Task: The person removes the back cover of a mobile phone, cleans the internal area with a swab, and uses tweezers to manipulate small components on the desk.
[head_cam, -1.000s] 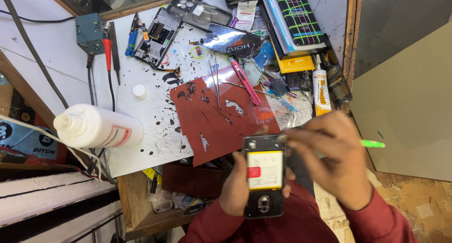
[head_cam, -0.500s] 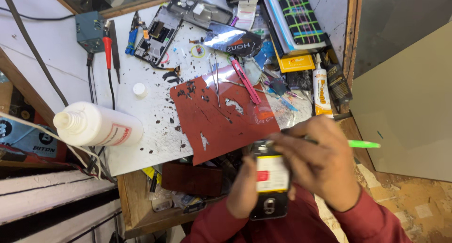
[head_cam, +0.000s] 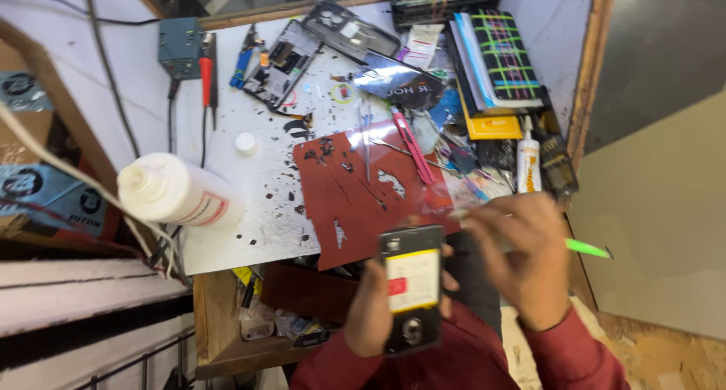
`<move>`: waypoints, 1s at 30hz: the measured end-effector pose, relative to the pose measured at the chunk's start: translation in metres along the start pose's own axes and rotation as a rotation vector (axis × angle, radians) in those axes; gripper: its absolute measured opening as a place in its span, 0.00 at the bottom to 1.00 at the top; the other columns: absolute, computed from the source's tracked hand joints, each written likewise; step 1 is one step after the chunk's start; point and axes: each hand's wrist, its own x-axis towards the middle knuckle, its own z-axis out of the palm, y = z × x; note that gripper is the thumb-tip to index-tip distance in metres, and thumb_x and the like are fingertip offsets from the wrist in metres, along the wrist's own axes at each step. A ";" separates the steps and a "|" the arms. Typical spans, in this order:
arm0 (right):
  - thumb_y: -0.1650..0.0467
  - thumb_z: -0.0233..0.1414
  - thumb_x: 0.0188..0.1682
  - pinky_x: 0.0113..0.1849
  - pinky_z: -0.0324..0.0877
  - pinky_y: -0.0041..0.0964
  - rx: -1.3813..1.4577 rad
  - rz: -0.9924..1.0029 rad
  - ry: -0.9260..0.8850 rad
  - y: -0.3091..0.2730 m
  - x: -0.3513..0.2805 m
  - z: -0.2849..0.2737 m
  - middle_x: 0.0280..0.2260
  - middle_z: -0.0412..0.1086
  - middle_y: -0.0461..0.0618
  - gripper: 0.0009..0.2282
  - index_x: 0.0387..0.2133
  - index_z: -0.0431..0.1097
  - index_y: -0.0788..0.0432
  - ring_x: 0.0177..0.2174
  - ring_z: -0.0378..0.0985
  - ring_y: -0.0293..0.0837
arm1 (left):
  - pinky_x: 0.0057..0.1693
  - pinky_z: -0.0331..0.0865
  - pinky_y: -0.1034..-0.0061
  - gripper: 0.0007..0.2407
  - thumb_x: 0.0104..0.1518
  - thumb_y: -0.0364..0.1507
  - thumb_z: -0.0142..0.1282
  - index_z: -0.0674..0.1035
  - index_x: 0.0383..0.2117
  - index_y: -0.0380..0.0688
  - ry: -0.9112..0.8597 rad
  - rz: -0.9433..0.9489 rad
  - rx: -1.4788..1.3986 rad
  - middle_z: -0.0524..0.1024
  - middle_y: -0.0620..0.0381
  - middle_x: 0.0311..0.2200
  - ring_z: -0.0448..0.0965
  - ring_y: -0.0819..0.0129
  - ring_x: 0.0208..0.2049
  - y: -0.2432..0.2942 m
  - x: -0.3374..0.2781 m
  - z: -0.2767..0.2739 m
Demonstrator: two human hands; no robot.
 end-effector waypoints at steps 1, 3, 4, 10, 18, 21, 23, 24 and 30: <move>0.76 0.62 0.42 0.40 0.66 0.43 0.008 -0.014 -0.004 0.004 0.000 0.000 0.33 0.74 0.51 0.07 0.34 0.78 0.59 0.36 0.73 0.49 | 0.43 0.77 0.64 0.37 0.58 0.56 0.37 0.52 0.72 0.51 0.076 0.031 -0.050 0.75 0.47 0.52 0.80 0.56 0.40 0.010 -0.002 -0.005; 0.77 0.61 0.49 0.40 0.68 0.37 0.136 0.194 0.044 0.008 -0.005 -0.002 0.35 0.74 0.50 0.06 0.38 0.77 0.60 0.36 0.75 0.46 | 0.46 0.77 0.62 0.38 0.62 0.58 0.35 0.56 0.71 0.41 0.059 0.076 -0.083 0.74 0.41 0.51 0.81 0.53 0.42 0.035 -0.006 -0.020; 0.77 0.61 0.49 0.40 0.68 0.37 0.137 0.185 0.034 0.010 -0.007 0.000 0.35 0.74 0.50 0.06 0.38 0.77 0.60 0.36 0.75 0.46 | 0.50 0.77 0.59 0.41 0.66 0.60 0.33 0.59 0.71 0.32 0.036 0.106 -0.116 0.73 0.35 0.51 0.81 0.50 0.43 0.044 -0.009 -0.025; 0.78 0.57 0.49 0.39 0.69 0.35 0.194 0.225 -0.088 0.002 -0.016 0.016 0.34 0.73 0.53 0.10 0.44 0.77 0.64 0.34 0.76 0.45 | 0.42 0.77 0.58 0.34 0.61 0.56 0.33 0.59 0.68 0.44 0.394 0.310 -0.202 0.71 0.46 0.56 0.81 0.52 0.41 0.086 -0.017 -0.038; 0.77 0.59 0.48 0.37 0.67 0.31 0.303 0.144 -0.106 -0.017 -0.011 0.025 0.37 0.70 0.49 0.12 0.45 0.78 0.57 0.35 0.71 0.40 | 0.41 0.79 0.59 0.37 0.63 0.59 0.27 0.64 0.66 0.38 0.207 0.172 -0.268 0.75 0.41 0.50 0.81 0.49 0.34 0.057 -0.014 -0.049; 0.75 0.60 0.47 0.41 0.67 0.32 0.279 0.039 -0.088 -0.030 -0.007 0.026 0.46 0.66 0.53 0.13 0.46 0.78 0.54 0.36 0.68 0.41 | 0.41 0.78 0.61 0.39 0.62 0.61 0.24 0.65 0.65 0.38 0.146 0.004 -0.322 0.75 0.41 0.50 0.82 0.51 0.35 0.026 -0.003 -0.049; 0.74 0.61 0.44 0.38 0.67 0.33 0.232 -0.037 -0.160 -0.037 -0.007 0.030 0.44 0.67 0.54 0.13 0.43 0.79 0.53 0.34 0.69 0.42 | 0.42 0.78 0.62 0.41 0.64 0.62 0.23 0.65 0.66 0.35 0.057 -0.079 -0.308 0.75 0.39 0.49 0.82 0.52 0.37 0.003 -0.002 -0.036; 0.72 0.63 0.41 0.35 0.67 0.33 0.192 -0.114 -0.224 -0.036 -0.004 0.032 0.42 0.67 0.55 0.14 0.41 0.80 0.51 0.33 0.70 0.44 | 0.44 0.77 0.62 0.36 0.66 0.59 0.24 0.62 0.71 0.46 0.056 -0.065 -0.323 0.74 0.43 0.52 0.81 0.54 0.37 -0.007 -0.003 -0.025; 0.74 0.60 0.50 0.41 0.69 0.40 0.170 0.118 -0.241 0.023 0.028 0.057 0.40 0.71 0.53 0.12 0.48 0.79 0.52 0.39 0.74 0.49 | 0.44 0.78 0.60 0.37 0.61 0.59 0.26 0.57 0.71 0.48 0.148 0.017 -0.413 0.73 0.42 0.49 0.82 0.53 0.38 0.024 -0.010 -0.034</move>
